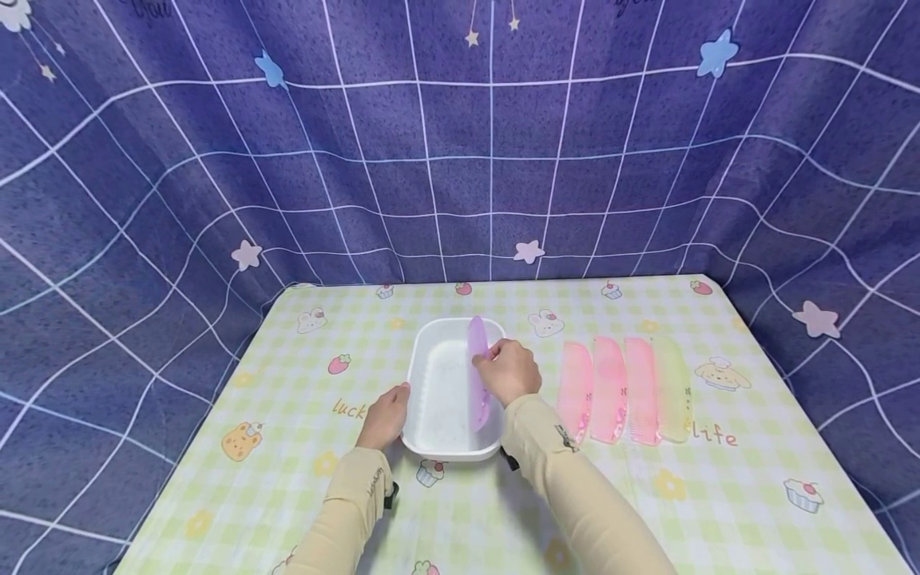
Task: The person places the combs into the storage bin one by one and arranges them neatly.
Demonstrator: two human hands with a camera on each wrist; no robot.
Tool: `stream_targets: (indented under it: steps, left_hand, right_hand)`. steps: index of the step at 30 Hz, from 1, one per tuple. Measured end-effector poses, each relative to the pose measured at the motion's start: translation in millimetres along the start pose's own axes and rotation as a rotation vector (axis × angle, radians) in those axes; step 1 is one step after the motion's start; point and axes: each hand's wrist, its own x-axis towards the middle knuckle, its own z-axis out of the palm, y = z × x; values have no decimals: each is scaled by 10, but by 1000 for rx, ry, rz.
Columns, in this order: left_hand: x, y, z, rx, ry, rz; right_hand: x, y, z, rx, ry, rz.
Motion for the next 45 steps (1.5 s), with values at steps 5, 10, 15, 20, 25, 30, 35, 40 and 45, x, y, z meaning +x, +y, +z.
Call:
stream_targets:
  steps: [5, 10, 15, 20, 25, 30, 35, 40, 45]
  left_hand:
    - [-5, 7, -2, -4, 1, -5]
    - [-12, 12, -5, 1, 1, -4]
    - [-12, 11, -7, 3, 2, -6]
    - [-10, 10, -8, 3, -4, -2]
    - [-13, 7, -12, 2, -7, 2]
    - [-8, 9, -12, -6, -9, -5]
    - [9, -4, -11, -17, -20, -21]
    - [27, -29, -4, -10, -27, -21]
    - [10, -26, -12, -6, -23, -10]
  right_hand:
    - [-18, -35, 43, 1, -7, -3]
    - [-25, -55, 82, 0, -9, -5]
    - [-33, -78, 110, 5, -13, -14]
    - [-43, -96, 129, 19, -22, -7]
    - [-39, -113, 162, 40, -24, 5]
    - [-25, -132, 210, 42, -19, 10]
    - [-10, -145, 261, 54, -35, 17]
    - [-11, -153, 303, 45, -46, 19]
    - [-34, -170, 345, 35, -60, 12]
